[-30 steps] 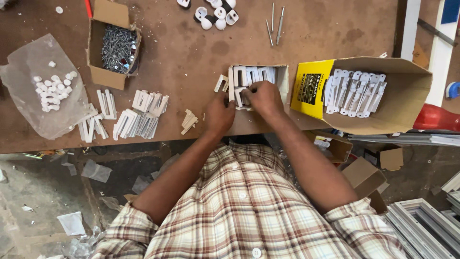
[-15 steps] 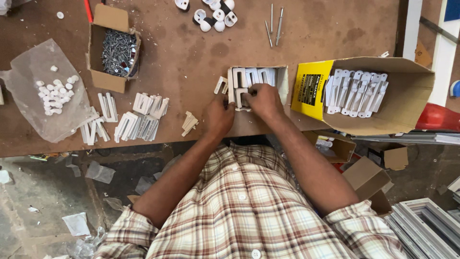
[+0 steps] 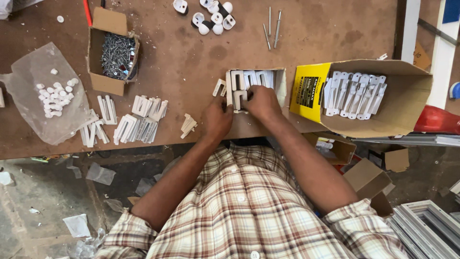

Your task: The person picks white plastic hinge components one at a time from a yellow box and from the workbench, aligns them, and places them into a small cardboard box on the table, gradually filling it. They occasionally gather loose pieces from the bench and stack them before boxing them.

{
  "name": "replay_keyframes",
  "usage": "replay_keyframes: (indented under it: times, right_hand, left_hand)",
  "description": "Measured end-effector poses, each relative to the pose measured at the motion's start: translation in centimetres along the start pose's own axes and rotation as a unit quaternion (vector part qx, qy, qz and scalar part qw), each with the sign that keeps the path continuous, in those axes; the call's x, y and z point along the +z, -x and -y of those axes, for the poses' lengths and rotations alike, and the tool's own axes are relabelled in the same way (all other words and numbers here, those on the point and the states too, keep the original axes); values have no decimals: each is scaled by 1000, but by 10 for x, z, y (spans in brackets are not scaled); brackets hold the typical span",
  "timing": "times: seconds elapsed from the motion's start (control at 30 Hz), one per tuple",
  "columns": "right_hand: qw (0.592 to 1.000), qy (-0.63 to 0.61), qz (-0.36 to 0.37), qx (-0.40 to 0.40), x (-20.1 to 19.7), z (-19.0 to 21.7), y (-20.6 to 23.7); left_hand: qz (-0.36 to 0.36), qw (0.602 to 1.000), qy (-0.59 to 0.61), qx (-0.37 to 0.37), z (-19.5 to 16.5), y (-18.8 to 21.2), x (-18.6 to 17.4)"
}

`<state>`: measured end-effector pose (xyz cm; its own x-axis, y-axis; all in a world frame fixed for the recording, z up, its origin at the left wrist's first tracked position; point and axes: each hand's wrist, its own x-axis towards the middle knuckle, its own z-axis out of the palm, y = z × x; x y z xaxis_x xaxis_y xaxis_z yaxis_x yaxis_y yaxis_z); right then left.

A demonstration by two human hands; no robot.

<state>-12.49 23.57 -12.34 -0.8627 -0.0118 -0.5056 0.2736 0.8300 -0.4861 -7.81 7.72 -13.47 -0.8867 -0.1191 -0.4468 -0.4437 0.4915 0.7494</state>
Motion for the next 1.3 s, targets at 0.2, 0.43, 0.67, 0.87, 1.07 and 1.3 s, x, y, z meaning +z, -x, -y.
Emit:
replay_keyframes:
  times: [0.2, 0.43, 0.67, 0.87, 1.07, 1.3]
  right_hand:
    - [1000, -2, -11, 29, 2, 7, 0]
    - [999, 9, 35, 28, 1, 7, 3]
    - [999, -48, -4, -4, -5, -11, 4]
    - [998, -56, 9, -25, -3, -8, 9]
    - [998, -62, 20, 8, -12, -5, 8]
    - [998, -66, 2, 25, -9, -5, 6]
  left_hand:
    - [0, 1000, -1, 8, 0, 0, 0]
    - [20, 999, 8, -23, 0, 3, -3]
    - [12, 999, 34, 9, 2, 4, -7]
    - [52, 999, -14, 3, 1, 5, -11]
    - [42, 999, -16, 12, -3, 4, -8]
    - [52, 998, -10, 23, -2, 3, -8]
